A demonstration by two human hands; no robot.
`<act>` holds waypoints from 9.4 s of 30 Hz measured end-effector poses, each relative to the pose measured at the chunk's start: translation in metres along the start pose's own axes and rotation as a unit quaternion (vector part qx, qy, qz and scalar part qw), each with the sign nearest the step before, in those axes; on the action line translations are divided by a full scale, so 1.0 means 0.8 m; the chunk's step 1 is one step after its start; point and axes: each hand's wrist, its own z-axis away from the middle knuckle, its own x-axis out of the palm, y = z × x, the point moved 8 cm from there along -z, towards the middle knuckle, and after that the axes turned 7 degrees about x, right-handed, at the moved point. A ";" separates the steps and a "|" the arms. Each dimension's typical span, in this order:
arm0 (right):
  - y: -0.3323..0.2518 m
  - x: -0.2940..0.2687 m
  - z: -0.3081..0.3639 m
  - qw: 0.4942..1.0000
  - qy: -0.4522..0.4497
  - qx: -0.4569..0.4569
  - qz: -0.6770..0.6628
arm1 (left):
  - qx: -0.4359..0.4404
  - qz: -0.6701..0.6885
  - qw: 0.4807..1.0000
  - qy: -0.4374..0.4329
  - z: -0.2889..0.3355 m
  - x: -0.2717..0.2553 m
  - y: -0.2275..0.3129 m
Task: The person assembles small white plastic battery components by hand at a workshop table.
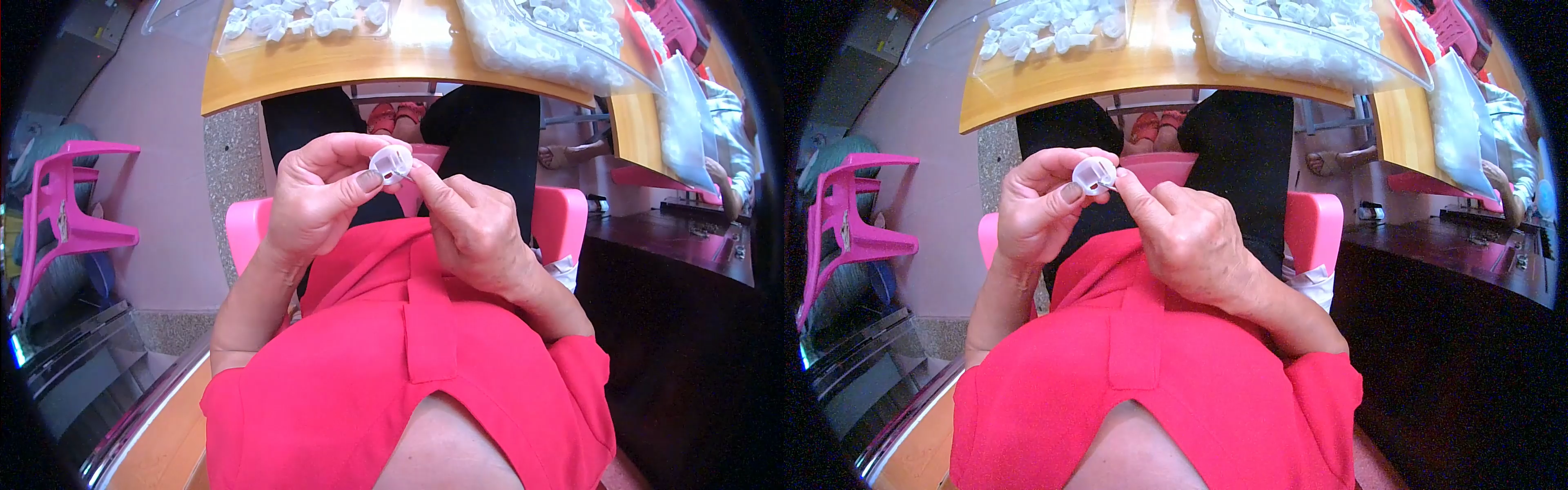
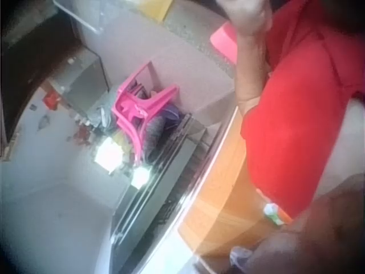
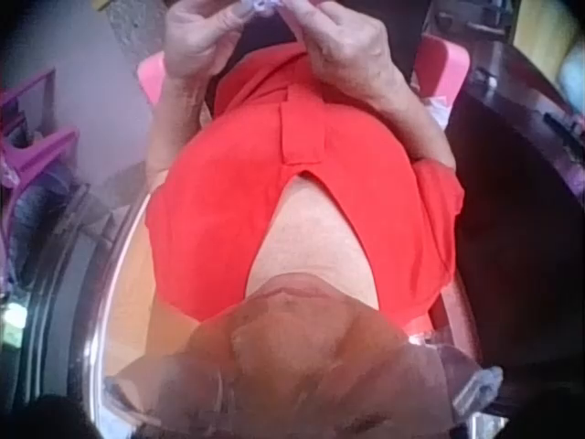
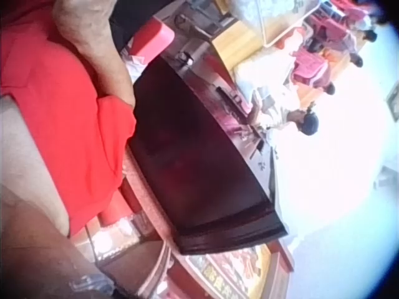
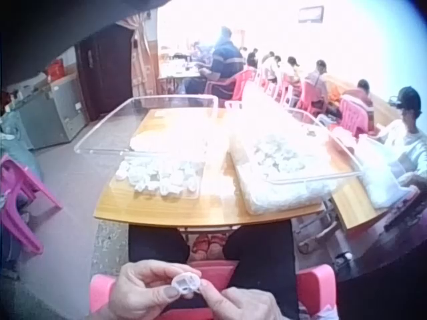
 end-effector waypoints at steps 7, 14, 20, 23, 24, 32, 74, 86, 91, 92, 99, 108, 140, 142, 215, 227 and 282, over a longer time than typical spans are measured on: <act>0.003 0.001 -0.002 0.998 -0.009 0.005 -0.058 | 0.021 0.007 1.000 -0.003 -0.001 0.003 0.001; 0.009 0.002 -0.003 0.990 -0.012 0.024 -0.137 | 0.037 0.025 0.999 -0.018 -0.003 0.007 0.002; 0.015 0.001 -0.004 0.979 -0.013 0.070 -0.190 | 0.050 0.009 0.999 -0.013 -0.002 0.009 0.002; 0.018 0.002 -0.004 0.982 -0.017 0.083 -0.167 | 0.008 0.034 0.999 0.017 -0.001 0.004 -0.007; 0.019 0.003 -0.003 0.986 -0.025 0.086 -0.140 | -0.008 0.046 0.999 0.027 -0.001 0.000 -0.010; 0.007 -0.003 0.000 0.996 -0.041 0.075 0.034 | -0.032 0.053 0.998 0.029 0.001 0.000 -0.015; 0.042 0.020 0.007 0.963 -0.258 0.075 -0.005 | -0.055 -0.059 0.996 -0.042 0.001 -0.003 -0.048; 0.036 0.022 0.003 0.972 -0.070 0.149 -0.167 | 0.008 -0.035 0.999 0.032 -0.005 -0.011 -0.026; 0.036 0.029 0.005 0.975 -0.046 0.133 -0.173 | 0.010 -0.049 0.998 0.039 -0.003 -0.011 -0.026; 0.035 0.029 0.005 0.976 -0.039 0.131 -0.167 | 0.007 -0.047 0.998 0.042 -0.003 -0.011 -0.027; 0.034 0.035 0.009 0.981 -0.027 0.123 -0.147 | 0.005 -0.040 0.998 0.058 -0.004 -0.010 -0.028; 0.024 0.037 0.015 0.996 0.001 0.071 -0.055 | 0.028 -0.050 0.997 0.059 -0.002 -0.008 -0.025; 0.027 0.023 0.003 0.971 -0.151 0.110 0.146 | -0.033 -0.079 0.996 0.022 -0.010 -0.029 -0.048; 0.027 0.020 0.000 0.971 -0.156 0.118 0.134 | -0.037 -0.079 0.996 0.020 -0.008 -0.028 -0.050; 0.010 0.063 0.001 0.944 -0.235 0.016 0.230 | -0.035 -0.233 0.970 0.059 -0.005 -0.020 -0.050; 0.026 0.013 0.000 0.969 -0.169 0.109 0.143 | -0.093 0.032 0.995 -0.001 -0.022 -0.027 -0.048; 0.037 0.025 -0.001 0.965 -0.208 0.133 0.086 | -0.112 -0.030 0.993 0.015 -0.014 -0.029 -0.061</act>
